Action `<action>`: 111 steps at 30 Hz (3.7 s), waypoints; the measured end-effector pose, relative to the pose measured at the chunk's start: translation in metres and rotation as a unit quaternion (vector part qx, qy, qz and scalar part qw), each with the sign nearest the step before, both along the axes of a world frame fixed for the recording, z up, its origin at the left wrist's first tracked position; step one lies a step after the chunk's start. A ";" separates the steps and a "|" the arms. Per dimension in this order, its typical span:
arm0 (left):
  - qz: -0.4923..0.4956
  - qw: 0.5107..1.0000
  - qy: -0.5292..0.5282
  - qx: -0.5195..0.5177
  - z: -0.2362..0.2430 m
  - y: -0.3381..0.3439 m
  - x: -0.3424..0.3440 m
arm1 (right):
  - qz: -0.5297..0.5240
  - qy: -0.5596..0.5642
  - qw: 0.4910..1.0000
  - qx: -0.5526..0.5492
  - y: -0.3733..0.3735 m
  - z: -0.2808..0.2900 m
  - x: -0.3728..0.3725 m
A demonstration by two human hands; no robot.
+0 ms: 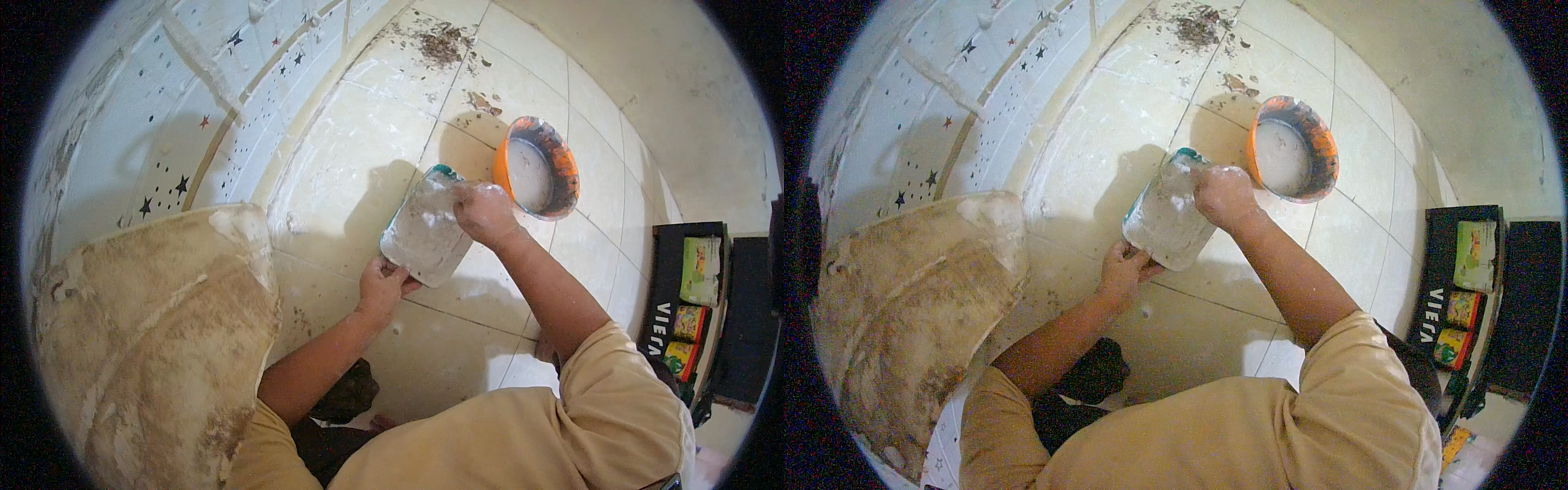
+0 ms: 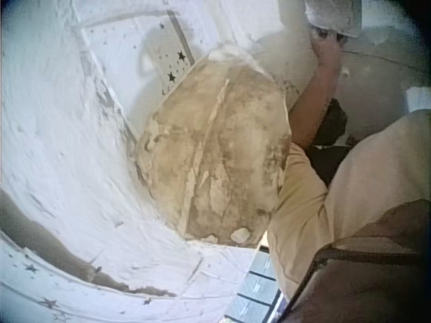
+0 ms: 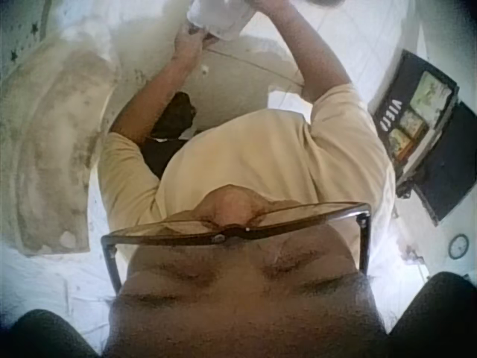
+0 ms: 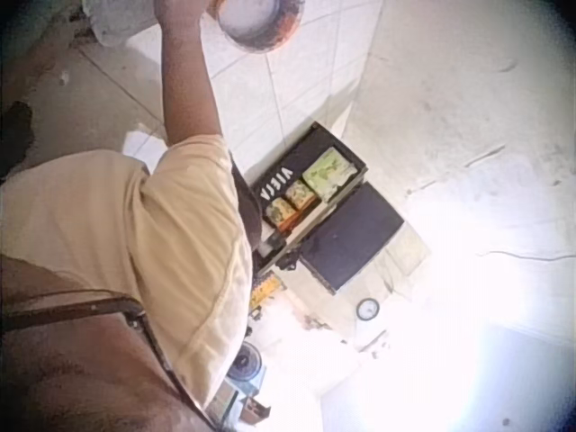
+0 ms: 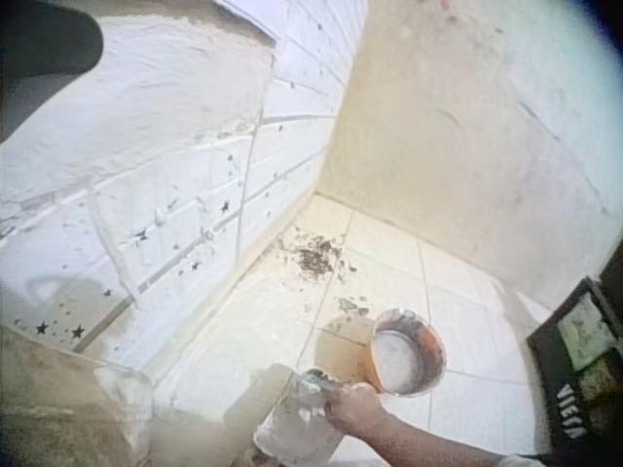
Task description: The person applies a white plaster-like substance to a damaged section of a ceiling using a trowel. They repeatedly scoop the material from a container on the floor and spread it over the ceiling surface, smoothing it out. The person also uses a dark cloth to wipe the ceiling and their hands.
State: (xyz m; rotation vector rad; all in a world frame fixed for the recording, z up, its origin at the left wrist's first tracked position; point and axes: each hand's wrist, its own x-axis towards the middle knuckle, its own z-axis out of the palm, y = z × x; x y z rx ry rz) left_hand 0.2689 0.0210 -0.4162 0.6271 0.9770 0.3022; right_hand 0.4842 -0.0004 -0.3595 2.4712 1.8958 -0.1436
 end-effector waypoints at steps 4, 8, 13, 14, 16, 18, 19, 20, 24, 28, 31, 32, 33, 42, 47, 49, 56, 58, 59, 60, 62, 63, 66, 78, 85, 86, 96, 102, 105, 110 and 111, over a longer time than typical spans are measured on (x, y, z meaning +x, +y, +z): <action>0.015 0.999 -0.029 -0.016 -0.003 -0.001 0.002 | -0.012 -0.023 0.999 0.042 0.002 -0.024 0.001; -0.014 1.000 -0.016 0.014 -0.007 0.000 -0.001 | 0.012 0.016 0.999 0.048 -0.013 -0.050 -0.037; -0.013 0.999 -0.025 0.017 -0.007 0.000 -0.003 | 0.014 0.065 0.997 0.038 -0.024 -0.017 -0.040; -0.007 1.000 -0.021 0.014 -0.005 0.001 -0.002 | 0.007 0.046 0.998 0.046 -0.019 -0.010 -0.031; 0.002 1.000 -0.010 0.004 0.001 0.000 -0.002 | -0.020 -0.006 0.999 0.041 -0.003 -0.006 -0.018; -0.010 1.000 -0.020 0.011 -0.001 0.000 0.000 | -0.052 -0.014 0.998 0.031 0.005 -0.034 -0.001; -0.011 1.000 -0.022 0.016 -0.002 0.001 -0.001 | -0.063 -0.014 0.998 0.028 0.009 -0.048 0.001; -0.013 0.999 -0.024 0.019 -0.004 0.003 -0.001 | -0.067 -0.002 0.998 0.014 0.013 -0.054 -0.005; -0.020 0.999 -0.033 0.015 -0.010 0.002 -0.002 | 0.027 0.049 0.997 0.046 -0.008 -0.040 -0.046; -0.014 1.000 -0.020 0.012 -0.004 0.001 -0.003 | 0.034 0.076 0.996 0.036 -0.017 0.001 -0.037; -0.009 0.998 -0.050 0.031 -0.020 -0.001 -0.004 | 0.064 0.074 0.994 -0.053 -0.019 0.000 -0.049; -0.016 0.998 -0.050 0.028 -0.018 -0.001 -0.003 | 0.090 0.098 0.991 0.003 -0.023 -0.018 -0.052; -0.021 0.998 -0.049 0.025 -0.014 0.000 -0.004 | 0.055 0.102 0.993 -0.014 -0.024 -0.031 -0.048; -0.023 0.999 -0.020 0.014 -0.007 0.002 -0.003 | -0.028 0.014 0.999 -0.031 0.004 -0.003 0.005; -0.023 0.999 -0.042 0.020 -0.004 0.002 -0.001 | 0.014 -0.017 1.000 0.020 0.002 -0.040 -0.024; -0.023 0.998 -0.057 0.014 -0.012 0.002 -0.003 | 0.081 0.039 0.993 0.071 -0.010 -0.050 -0.047; -0.025 1.000 -0.017 0.000 -0.012 0.006 -0.003 | 0.163 0.031 0.986 0.013 -0.013 -0.002 -0.025; -0.034 0.999 0.023 -0.014 -0.010 0.005 0.000 | 0.128 0.020 0.989 0.077 0.005 -0.005 -0.012; -0.031 0.999 0.010 -0.009 -0.010 0.004 0.001 | 0.111 0.014 0.988 0.110 0.012 -0.007 -0.011; -0.029 1.000 -0.002 -0.002 -0.012 0.003 -0.001 | 0.117 0.000 0.986 0.122 0.014 -0.023 -0.013; -0.020 0.999 -0.025 0.005 -0.017 0.005 -0.003 | 0.135 0.026 0.988 0.066 0.008 -0.049 -0.027; -0.015 0.999 -0.038 0.003 -0.022 0.003 -0.003 | 0.145 0.039 0.988 0.036 0.002 -0.051 -0.036; -0.032 0.999 -0.028 0.018 -0.020 0.003 -0.003 | 0.270 0.094 0.958 -0.013 -0.023 -0.025 -0.053; -0.012 0.999 -0.032 0.008 -0.008 0.002 -0.001 | 0.024 0.016 1.000 0.011 -0.010 -0.057 -0.015; 0.006 0.999 -0.023 -0.021 0.010 -0.002 0.001 | -0.002 0.045 0.997 0.062 -0.013 -0.022 -0.003; 0.004 1.000 -0.017 -0.020 0.009 -0.004 0.003 | -0.012 0.036 0.998 0.056 -0.003 -0.023 -0.001; -0.141 0.982 0.007 0.123 -0.006 -0.004 -0.015 | 0.105 0.083 0.991 0.023 -0.014 -0.021 -0.023; -0.277 0.905 0.046 0.318 -0.006 0.010 -0.028 | 0.050 0.027 0.998 -0.035 -0.013 -0.036 -0.028; -0.173 0.975 0.008 0.139 -0.015 0.006 -0.026 | 0.048 0.098 0.993 -0.052 -0.017 -0.024 -0.046; -0.035 0.998 0.010 -0.042 0.002 -0.006 -0.020 | 0.049 0.173 0.982 -0.051 -0.026 0.004 -0.054; -0.034 0.999 -0.003 -0.034 -0.001 -0.007 -0.022 | 0.063 0.189 0.978 -0.058 -0.029 -0.005 -0.059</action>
